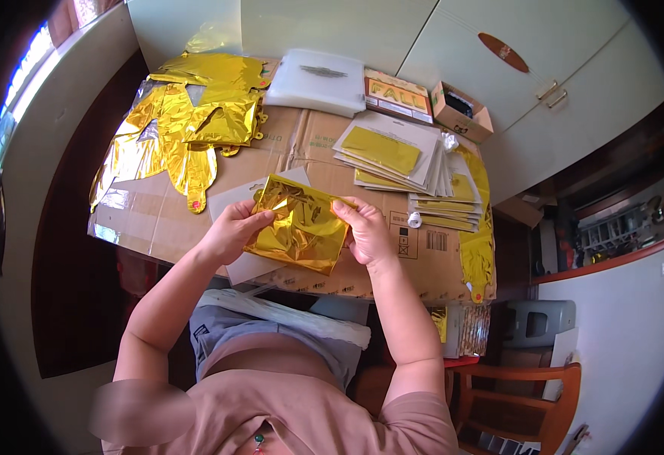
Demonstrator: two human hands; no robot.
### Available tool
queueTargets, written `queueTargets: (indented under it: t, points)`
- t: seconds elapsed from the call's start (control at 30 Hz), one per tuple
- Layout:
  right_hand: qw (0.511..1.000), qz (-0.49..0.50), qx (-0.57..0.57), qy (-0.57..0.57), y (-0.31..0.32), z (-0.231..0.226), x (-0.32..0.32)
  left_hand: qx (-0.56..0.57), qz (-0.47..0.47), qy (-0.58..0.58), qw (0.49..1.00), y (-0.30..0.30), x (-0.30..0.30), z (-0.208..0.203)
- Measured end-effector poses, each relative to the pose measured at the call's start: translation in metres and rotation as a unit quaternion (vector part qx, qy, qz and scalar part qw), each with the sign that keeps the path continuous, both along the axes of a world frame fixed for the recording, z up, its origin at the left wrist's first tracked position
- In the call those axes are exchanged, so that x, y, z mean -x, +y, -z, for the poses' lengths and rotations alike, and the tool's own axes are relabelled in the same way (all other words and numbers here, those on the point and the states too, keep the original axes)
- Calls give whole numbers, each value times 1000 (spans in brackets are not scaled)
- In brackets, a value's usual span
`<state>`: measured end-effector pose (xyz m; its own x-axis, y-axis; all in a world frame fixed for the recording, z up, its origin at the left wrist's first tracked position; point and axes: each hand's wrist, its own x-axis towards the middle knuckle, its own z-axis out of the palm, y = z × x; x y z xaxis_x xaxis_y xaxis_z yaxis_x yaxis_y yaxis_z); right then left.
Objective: Folding gold foil balloons into neat squares on a table.
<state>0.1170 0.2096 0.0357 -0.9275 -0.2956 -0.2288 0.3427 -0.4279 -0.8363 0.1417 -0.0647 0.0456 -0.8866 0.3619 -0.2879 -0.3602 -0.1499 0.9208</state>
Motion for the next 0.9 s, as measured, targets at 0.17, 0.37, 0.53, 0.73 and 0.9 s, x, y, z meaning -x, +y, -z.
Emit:
queueTargets:
  t: [0.17, 0.37, 0.53, 0.73, 0.9]
  points:
    - [991, -131, -37, -4, 11, -20, -2, 38, 49, 4, 998, -11, 4, -8]
    - [957, -264, -115, 33, 5, -40, -9, 95, 163, 51, 981, -17, 16, -22]
    - [977, -184, -100, 45, 7, -16, -16, -166, 124, -28, 978, -25, 20, -12]
    - [1000, -3, 4, 13, -16, 9, -42, -421, 89, -46, 902, -17, -1, 30]
    - [993, 76, -35, 78, -39, 19, -65, -308, -16, -5, 951, 7, -25, 24]
